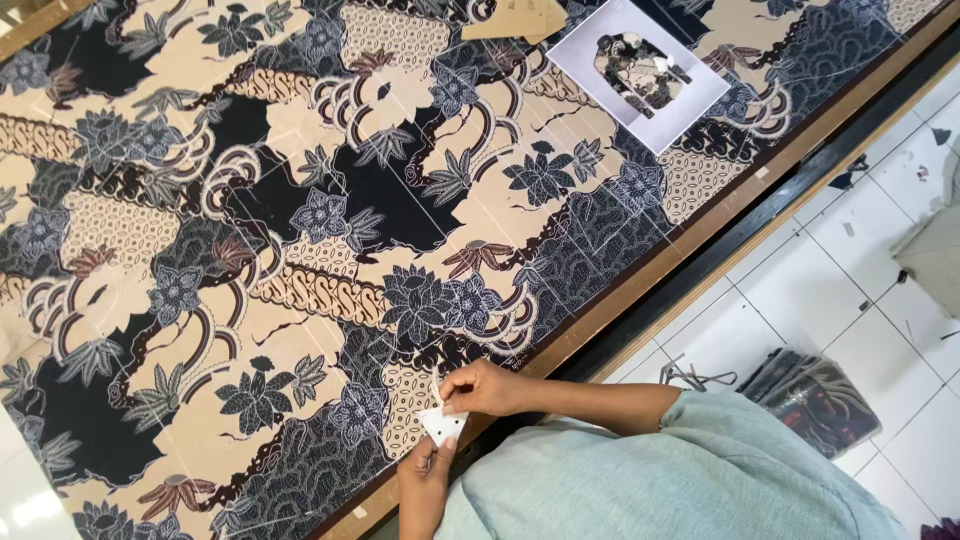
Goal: The person aligns and adjusts several cardboard templates on a patterned fabric surface. They pick up and reposition a small triangular template and a long curved template, smoothing them against the fabric to check fit and alignment.
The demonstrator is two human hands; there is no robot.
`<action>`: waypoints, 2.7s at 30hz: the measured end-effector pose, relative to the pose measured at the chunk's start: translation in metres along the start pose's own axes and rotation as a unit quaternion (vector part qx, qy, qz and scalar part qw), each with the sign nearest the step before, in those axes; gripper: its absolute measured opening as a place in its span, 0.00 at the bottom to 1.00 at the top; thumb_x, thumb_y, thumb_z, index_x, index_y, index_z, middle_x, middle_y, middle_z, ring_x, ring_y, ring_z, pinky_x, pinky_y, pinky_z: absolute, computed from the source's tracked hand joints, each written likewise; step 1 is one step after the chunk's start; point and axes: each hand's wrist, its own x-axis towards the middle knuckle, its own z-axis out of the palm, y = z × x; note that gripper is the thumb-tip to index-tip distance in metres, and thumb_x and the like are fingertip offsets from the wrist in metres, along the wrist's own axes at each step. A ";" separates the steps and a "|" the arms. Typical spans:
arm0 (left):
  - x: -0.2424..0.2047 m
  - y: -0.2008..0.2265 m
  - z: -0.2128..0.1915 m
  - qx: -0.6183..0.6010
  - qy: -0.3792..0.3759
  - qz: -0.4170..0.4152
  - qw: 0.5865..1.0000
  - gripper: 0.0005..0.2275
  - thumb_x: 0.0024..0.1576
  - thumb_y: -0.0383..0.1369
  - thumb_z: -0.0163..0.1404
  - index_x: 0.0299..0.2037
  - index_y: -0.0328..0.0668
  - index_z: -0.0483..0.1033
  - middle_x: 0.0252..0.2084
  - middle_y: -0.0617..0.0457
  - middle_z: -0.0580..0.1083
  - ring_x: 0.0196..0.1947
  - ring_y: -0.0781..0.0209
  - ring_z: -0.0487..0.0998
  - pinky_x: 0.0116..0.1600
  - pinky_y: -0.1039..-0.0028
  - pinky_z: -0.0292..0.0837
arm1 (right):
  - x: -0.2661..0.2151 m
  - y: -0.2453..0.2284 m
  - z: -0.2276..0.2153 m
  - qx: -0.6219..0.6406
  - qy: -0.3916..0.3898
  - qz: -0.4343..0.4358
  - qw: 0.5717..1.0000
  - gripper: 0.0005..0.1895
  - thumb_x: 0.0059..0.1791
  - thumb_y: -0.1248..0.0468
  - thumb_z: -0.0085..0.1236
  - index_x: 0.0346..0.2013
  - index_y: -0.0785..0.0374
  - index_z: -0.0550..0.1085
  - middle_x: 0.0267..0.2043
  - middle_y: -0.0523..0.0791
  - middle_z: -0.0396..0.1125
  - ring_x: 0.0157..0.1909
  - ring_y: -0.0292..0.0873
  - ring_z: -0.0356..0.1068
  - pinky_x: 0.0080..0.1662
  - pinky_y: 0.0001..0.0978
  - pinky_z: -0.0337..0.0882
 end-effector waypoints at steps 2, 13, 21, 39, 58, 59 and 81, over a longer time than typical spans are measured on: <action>-0.001 0.012 0.001 0.010 -0.017 -0.031 0.999 0.09 0.59 0.32 0.55 0.33 0.31 0.80 0.24 0.59 0.72 0.26 0.74 0.63 0.31 0.80 0.60 | 0.001 0.002 -0.002 -0.001 -0.010 -0.011 1.000 0.10 0.50 0.64 0.66 0.42 0.67 0.77 0.34 0.40 0.70 0.37 0.28 0.65 0.40 0.24 0.68; -0.003 0.005 0.001 -0.015 0.043 -0.027 0.999 0.10 0.60 0.32 0.55 0.32 0.29 0.80 0.23 0.61 0.69 0.25 0.74 0.61 0.29 0.80 0.56 | 0.006 0.014 -0.005 -0.024 -0.010 -0.018 0.999 0.05 0.51 0.68 0.58 0.40 0.65 0.75 0.38 0.41 0.74 0.42 0.29 0.70 0.46 0.26 0.71; -0.002 -0.020 -0.004 -0.053 0.080 -0.014 0.995 0.10 0.61 0.32 0.54 0.32 0.31 0.78 0.24 0.62 0.70 0.26 0.75 0.62 0.32 0.81 0.57 | 0.000 0.007 -0.008 -0.031 -0.010 -0.030 0.999 0.04 0.52 0.67 0.59 0.39 0.66 0.75 0.39 0.41 0.73 0.44 0.30 0.69 0.49 0.27 0.70; -0.005 -0.019 -0.007 -0.215 0.122 -0.039 0.968 0.10 0.63 0.32 0.51 0.30 0.36 0.75 0.18 0.66 0.62 0.16 0.79 0.52 0.21 0.79 0.41 | -0.014 0.003 0.012 -0.013 -0.031 0.013 0.999 0.12 0.46 0.65 0.68 0.37 0.63 0.72 0.34 0.39 0.70 0.36 0.29 0.66 0.39 0.26 0.69; -0.014 0.013 -0.004 -0.145 0.048 -0.040 0.987 0.09 0.61 0.33 0.54 0.34 0.33 0.80 0.25 0.62 0.71 0.24 0.76 0.61 0.28 0.82 0.55 | -0.016 -0.011 0.027 -0.106 -0.009 -0.025 0.994 0.07 0.52 0.62 0.61 0.38 0.64 0.74 0.33 0.41 0.73 0.35 0.31 0.70 0.38 0.29 0.71; -0.014 0.014 -0.003 -0.147 0.052 -0.058 0.986 0.10 0.61 0.33 0.54 0.34 0.32 0.80 0.24 0.61 0.71 0.23 0.75 0.61 0.27 0.81 0.54 | -0.016 -0.011 0.026 -0.113 -0.008 -0.028 0.993 0.08 0.52 0.62 0.62 0.38 0.64 0.74 0.33 0.41 0.73 0.35 0.31 0.70 0.38 0.28 0.70; -0.010 -0.001 -0.008 -0.213 0.028 -0.095 0.972 0.13 0.63 0.39 0.51 0.35 0.35 0.77 0.20 0.64 0.61 0.19 0.74 0.56 0.24 0.79 0.50 | -0.008 0.018 0.014 0.258 0.009 0.037 0.966 0.10 0.48 0.73 0.62 0.45 0.65 0.76 0.43 0.42 0.73 0.47 0.34 0.72 0.53 0.27 0.71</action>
